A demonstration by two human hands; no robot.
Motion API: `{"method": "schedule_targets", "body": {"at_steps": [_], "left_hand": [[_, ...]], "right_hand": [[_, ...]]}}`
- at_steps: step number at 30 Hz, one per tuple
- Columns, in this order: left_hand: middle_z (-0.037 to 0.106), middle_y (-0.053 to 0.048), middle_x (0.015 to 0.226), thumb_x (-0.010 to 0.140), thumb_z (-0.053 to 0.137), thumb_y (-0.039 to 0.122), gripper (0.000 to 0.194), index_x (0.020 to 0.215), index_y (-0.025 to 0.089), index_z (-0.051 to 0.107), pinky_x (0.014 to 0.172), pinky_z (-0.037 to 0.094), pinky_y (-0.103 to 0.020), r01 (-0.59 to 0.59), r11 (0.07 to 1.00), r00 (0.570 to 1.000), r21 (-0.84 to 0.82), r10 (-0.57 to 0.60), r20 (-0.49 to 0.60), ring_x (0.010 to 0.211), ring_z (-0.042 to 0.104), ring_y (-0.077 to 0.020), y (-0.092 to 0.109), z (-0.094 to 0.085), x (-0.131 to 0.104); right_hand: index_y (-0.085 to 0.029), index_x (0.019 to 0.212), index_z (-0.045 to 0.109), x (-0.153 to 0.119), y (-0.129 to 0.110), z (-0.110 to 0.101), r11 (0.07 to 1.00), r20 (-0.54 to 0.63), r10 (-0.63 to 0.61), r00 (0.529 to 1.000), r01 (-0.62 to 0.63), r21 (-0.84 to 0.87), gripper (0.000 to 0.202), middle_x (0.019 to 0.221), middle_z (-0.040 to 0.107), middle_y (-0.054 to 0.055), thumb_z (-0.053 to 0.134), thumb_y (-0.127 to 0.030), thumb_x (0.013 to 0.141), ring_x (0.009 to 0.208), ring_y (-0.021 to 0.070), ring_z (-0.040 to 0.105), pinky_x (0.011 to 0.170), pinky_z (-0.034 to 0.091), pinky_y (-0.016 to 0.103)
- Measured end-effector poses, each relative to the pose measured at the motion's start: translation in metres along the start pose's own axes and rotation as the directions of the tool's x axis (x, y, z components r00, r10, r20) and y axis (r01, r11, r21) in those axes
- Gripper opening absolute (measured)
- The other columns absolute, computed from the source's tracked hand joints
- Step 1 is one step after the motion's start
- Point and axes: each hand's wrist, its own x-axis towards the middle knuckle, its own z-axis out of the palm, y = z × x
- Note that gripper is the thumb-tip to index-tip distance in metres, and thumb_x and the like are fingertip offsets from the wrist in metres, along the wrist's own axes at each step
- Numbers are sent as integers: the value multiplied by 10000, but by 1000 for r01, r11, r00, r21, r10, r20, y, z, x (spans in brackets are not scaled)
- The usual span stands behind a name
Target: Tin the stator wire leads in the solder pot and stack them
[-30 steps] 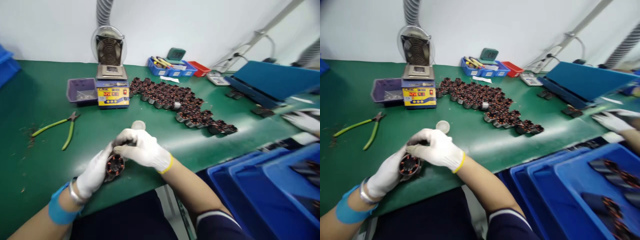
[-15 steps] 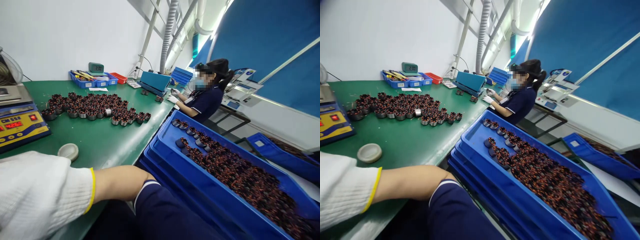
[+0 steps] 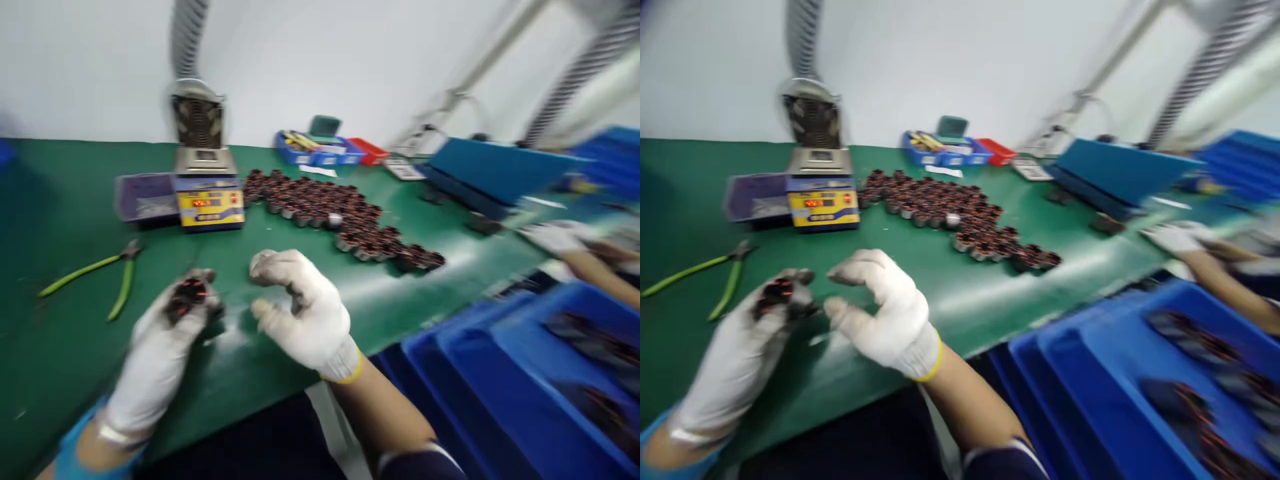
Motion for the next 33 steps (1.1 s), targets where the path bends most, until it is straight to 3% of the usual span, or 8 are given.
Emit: {"method": "schedule_targets", "body": {"at_steps": [6, 10, 12, 15, 20, 23, 28, 33], "left_hand": [[594, -184, 1426, 749, 773, 538, 836, 1430, 146, 488, 1052, 525, -441, -100, 979, 990, 180, 80, 118, 1264, 614, -325, -3, 11, 2], [310, -172, 1638, 828, 709, 476, 819, 1528, 251, 350, 1117, 447, -491, -481, 761, 874, 435, 456, 169, 1436, 432, -338, -5, -1, 0], [365, -155, 1610, 869, 658, 398, 571, 1406, 258, 520, 1143, 386, -541, -585, 545, 788, 600, 556, 263, 1455, 389, -349, -1, -7, 3], [703, -142, 1168, 905, 572, 327, 201, 970, 196, 709, 976, 497, -513, -532, 407, 806, 743, 514, 295, 1130, 628, -311, 12, -13, 9], [550, 1, 566, 922, 474, 223, 327, 603, 208, 544, 543, 461, -275, -377, 825, 924, 421, 304, 231, 538, 528, -136, 28, -22, 8], [637, -20, 721, 882, 559, 272, 162, 740, 207, 605, 574, 477, -276, -351, 866, 932, 355, 362, 39, 641, 591, -153, 22, -23, 8], [547, 40, 569, 845, 636, 374, 276, 643, 200, 564, 471, 413, -234, -144, 901, 974, 409, 55, 221, 510, 492, -109, 10, -7, 8], [620, 6, 693, 875, 627, 356, 199, 749, 207, 592, 545, 497, -251, -312, 936, 880, 162, 349, -322, 566, 573, -117, 13, -7, 11]], "right_hand": [[-235, 1372, 492, -23, 32, 35, 981, 301, 64, 951, -4, -195, 543, 1322, 630, 101, 601, -145, 848, 1236, 226, 618, 1077, 523, 391], [-237, 1349, 493, -25, 34, 27, 957, 357, -16, 934, 118, -265, 522, 1301, 640, 109, 608, -156, 846, 1215, 237, 635, 1017, 568, 372], [-224, 1366, 478, -23, 35, 22, 939, 414, -66, 908, 197, -281, 539, 1311, 635, 124, 604, -143, 848, 1229, 245, 628, 1017, 569, 376], [-228, 1387, 459, -20, 36, 17, 923, 435, -82, 897, 233, -306, 577, 1305, 633, 130, 612, -118, 842, 1233, 255, 622, 1027, 565, 398], [-232, 1383, 456, -15, 37, 10, 926, 361, -101, 927, 220, -307, 575, 1263, 639, 118, 617, -128, 842, 1189, 261, 641, 1003, 576, 427], [-236, 1379, 455, -15, 37, 11, 927, 358, -99, 928, 217, -306, 557, 1241, 644, 115, 615, -149, 853, 1171, 268, 650, 983, 585, 443], [-239, 1361, 466, -18, 33, 12, 940, 374, -70, 925, 187, -285, 527, 1261, 637, 125, 649, -183, 871, 1189, 262, 641, 998, 577, 421], [-236, 1348, 493, -19, 30, 10, 955, 416, -54, 908, 168, -244, 513, 1264, 636, 121, 664, -211, 865, 1191, 265, 638, 1014, 563, 428]]}}
